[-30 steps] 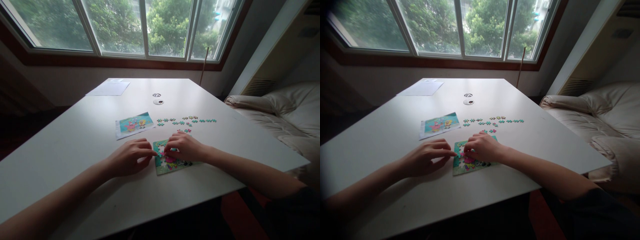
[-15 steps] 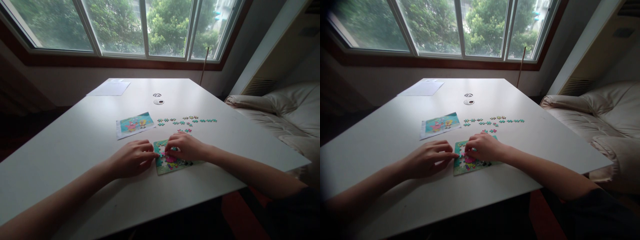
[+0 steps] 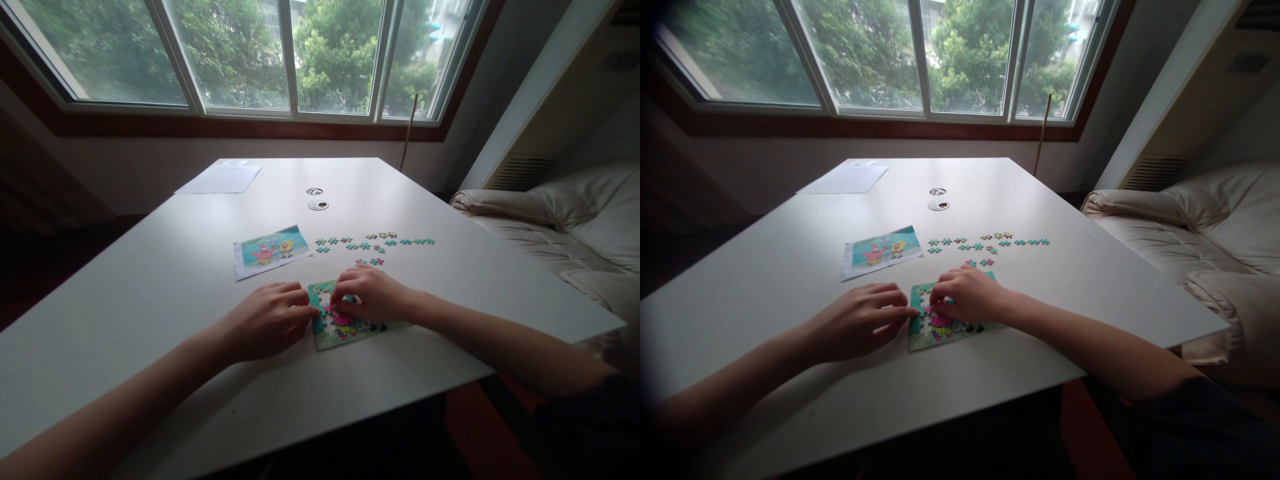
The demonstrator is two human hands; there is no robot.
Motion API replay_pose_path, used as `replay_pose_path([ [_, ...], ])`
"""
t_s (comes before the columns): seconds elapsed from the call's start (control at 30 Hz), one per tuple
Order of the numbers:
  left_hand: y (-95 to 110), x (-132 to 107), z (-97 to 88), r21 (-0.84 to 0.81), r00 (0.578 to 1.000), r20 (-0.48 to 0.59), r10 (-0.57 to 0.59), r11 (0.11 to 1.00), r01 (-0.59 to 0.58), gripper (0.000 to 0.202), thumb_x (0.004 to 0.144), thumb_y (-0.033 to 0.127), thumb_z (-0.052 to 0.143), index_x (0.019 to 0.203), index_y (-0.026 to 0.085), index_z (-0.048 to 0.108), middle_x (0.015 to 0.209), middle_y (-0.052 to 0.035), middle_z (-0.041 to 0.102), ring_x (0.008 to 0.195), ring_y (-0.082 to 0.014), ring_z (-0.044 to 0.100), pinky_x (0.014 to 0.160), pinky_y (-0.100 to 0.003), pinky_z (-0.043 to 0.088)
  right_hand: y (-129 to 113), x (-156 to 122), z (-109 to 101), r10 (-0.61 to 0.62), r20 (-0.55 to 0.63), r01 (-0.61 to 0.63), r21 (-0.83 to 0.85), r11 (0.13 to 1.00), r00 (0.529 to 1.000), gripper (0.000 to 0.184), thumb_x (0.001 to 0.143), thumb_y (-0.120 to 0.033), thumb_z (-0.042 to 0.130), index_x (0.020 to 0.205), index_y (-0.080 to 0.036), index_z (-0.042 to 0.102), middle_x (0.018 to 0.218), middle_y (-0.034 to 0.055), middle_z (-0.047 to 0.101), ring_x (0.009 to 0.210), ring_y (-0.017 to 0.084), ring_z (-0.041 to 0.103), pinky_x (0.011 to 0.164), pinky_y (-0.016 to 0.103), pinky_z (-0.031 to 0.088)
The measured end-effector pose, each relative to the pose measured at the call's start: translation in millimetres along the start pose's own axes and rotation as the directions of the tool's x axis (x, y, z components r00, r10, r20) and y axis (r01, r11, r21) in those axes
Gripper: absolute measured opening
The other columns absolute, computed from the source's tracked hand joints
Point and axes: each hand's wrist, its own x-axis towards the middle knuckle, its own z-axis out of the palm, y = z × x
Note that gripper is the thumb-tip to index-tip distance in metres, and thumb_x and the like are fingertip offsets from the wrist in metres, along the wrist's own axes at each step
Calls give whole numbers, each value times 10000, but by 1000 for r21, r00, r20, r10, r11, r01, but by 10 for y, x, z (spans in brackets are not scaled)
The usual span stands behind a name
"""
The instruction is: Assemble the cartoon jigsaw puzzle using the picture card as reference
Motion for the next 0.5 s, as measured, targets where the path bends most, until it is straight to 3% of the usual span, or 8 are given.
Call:
replay_pose_path([
  [0.5, 38, 35, -29, 18, 1000, 2, 5, 1000, -5, 214, 867, 155, 433, 939, 191, 632, 774, -56, 600, 703, -179, 540, 613, -289, 438, -8, 10, 7, -12, 8, 12, 13, 1000, 1000, 102, 817, -210, 572, 819, -184, 670, 805, 33, 669, 734, 140, 590, 755, 284, 393],
])
